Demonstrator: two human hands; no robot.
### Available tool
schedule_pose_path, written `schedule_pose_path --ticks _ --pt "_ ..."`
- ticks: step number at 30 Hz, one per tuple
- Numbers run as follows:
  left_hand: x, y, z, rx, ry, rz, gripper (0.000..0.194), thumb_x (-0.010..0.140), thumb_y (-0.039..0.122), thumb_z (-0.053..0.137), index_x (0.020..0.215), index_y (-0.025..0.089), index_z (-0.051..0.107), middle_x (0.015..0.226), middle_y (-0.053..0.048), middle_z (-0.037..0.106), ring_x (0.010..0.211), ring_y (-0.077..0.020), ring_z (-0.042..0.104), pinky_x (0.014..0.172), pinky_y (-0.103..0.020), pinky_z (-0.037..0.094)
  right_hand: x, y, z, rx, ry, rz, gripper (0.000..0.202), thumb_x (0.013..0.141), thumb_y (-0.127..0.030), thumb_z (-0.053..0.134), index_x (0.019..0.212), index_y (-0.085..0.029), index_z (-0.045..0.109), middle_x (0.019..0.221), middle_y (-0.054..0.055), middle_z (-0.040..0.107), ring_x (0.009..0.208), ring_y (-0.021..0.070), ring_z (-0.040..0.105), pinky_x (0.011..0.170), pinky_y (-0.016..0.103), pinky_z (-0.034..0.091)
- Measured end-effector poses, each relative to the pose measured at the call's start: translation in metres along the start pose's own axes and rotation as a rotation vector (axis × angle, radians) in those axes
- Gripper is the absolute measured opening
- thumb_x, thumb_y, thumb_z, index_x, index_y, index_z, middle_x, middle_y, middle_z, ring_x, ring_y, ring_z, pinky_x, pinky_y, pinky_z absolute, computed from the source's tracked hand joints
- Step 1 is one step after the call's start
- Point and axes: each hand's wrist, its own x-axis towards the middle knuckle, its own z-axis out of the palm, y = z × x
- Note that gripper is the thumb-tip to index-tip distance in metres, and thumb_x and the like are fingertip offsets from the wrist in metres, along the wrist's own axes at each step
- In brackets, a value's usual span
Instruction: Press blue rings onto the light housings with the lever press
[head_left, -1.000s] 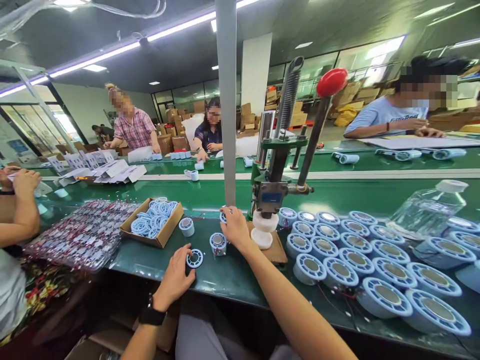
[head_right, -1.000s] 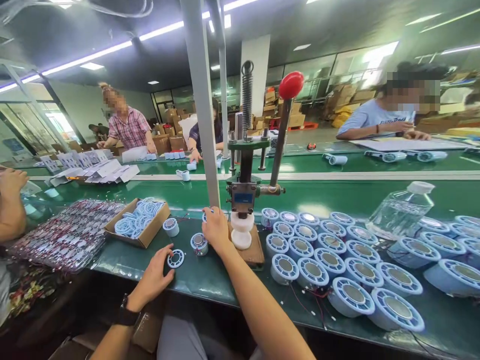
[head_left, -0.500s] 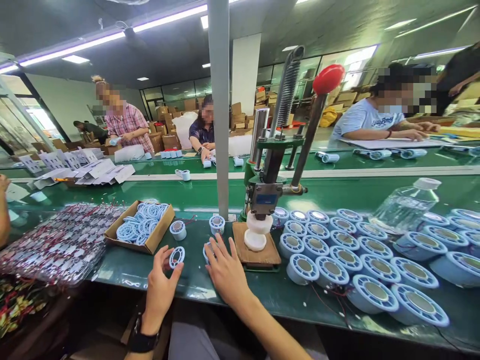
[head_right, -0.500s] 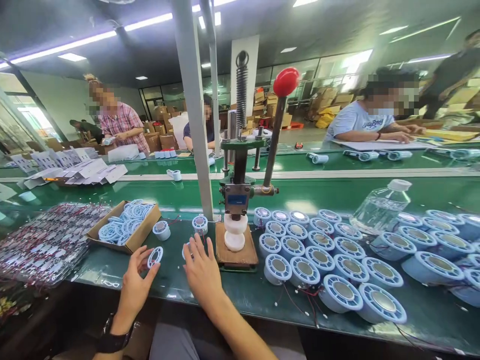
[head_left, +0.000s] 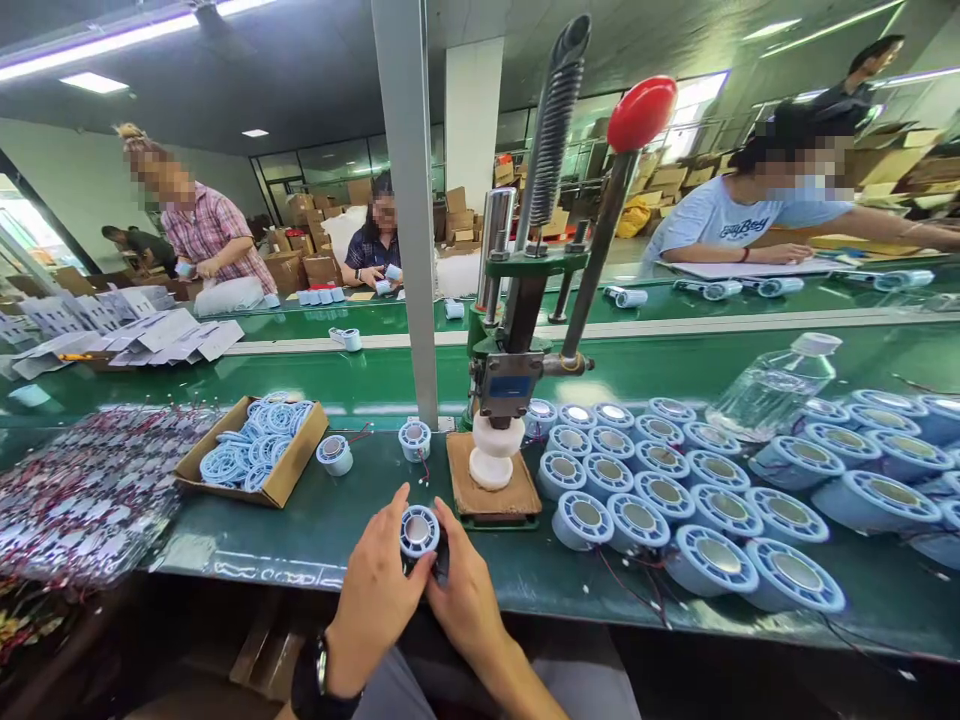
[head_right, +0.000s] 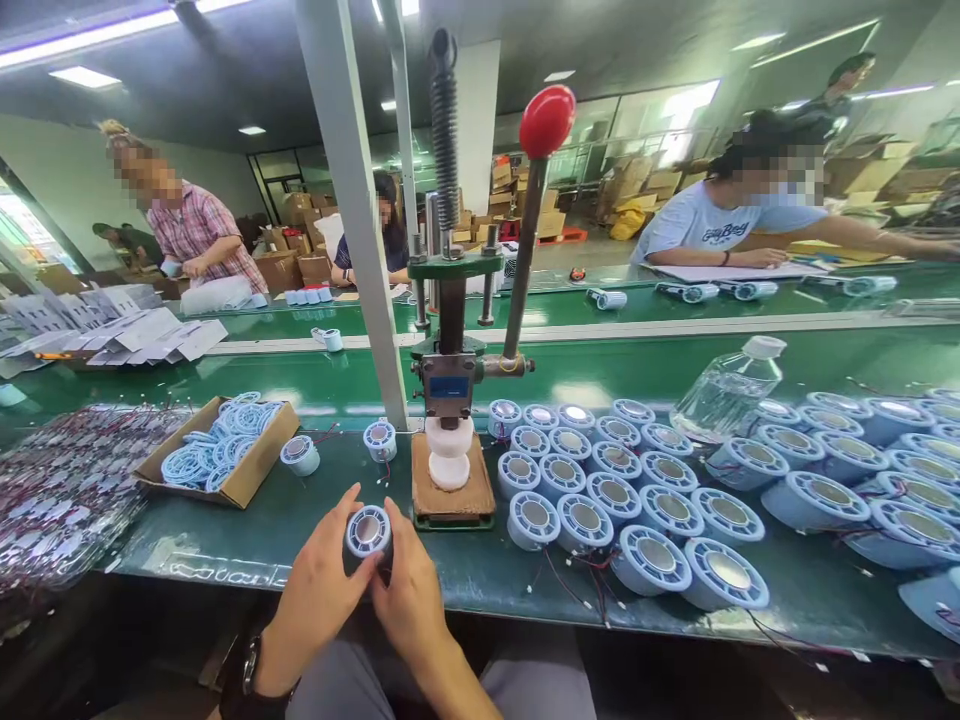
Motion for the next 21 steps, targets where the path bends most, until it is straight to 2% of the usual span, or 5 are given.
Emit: schedule_pose_path --ticks 4,12,18,21 --pt "-0.0007 0.0003 0.0007 -0.044 -0.004 -0.074 0.068 0.083 0.018 0.061 0.146 0.026 0.036 0.133 -0.010 0.060 0.125 -0.0271 0.057 0.105 -0.048 0.049 -0.0011 -0.0032 0.0007 -0.050 0.027 -0.009 0.067 0.088 -0.011 0.045 0.152 -0.018 0.028 0.133 0.014 0.058 0.118 0.0221 0.062 0.092 0.034 0.058" --pt "0.0021 0.0047 -0.0022 -0.167 -0.038 -0.163 0.068 0.076 0.014 0.065 0.140 0.029 0.046 0.129 -0.006 0.063 0.121 -0.0258 0.058 0.108 -0.047 0.045 -0.0020 -0.0040 0.0048 -0.058 0.040 0.039 0.077 0.090 -0.015 0.045 0.159 -0.022 0.011 0.130 0.012 0.061 0.112 0.0228 0.066 0.086 0.036 0.061" --pt "0.0019 0.0081 0.0003 -0.219 0.007 -0.167 0.071 0.075 0.012 0.065 0.141 0.030 0.046 0.125 -0.006 0.064 0.118 -0.0254 0.059 0.104 -0.044 0.047 -0.0013 -0.0061 0.0023 -0.059 0.030 0.041 0.082 0.089 -0.011 0.044 0.160 -0.019 0.003 0.128 0.013 0.062 0.108 0.0215 0.067 0.085 0.033 0.061" --pt "-0.0006 0.0082 0.0051 -0.264 0.050 -0.180 0.071 0.077 0.016 0.064 0.144 0.029 0.042 0.124 -0.007 0.064 0.114 -0.0255 0.061 0.102 -0.042 0.048 0.0010 -0.0069 -0.0007 -0.082 -0.026 0.020 0.082 0.087 -0.007 0.042 0.160 -0.020 0.006 0.130 0.013 0.060 0.112 0.0220 0.066 0.087 0.035 0.061"
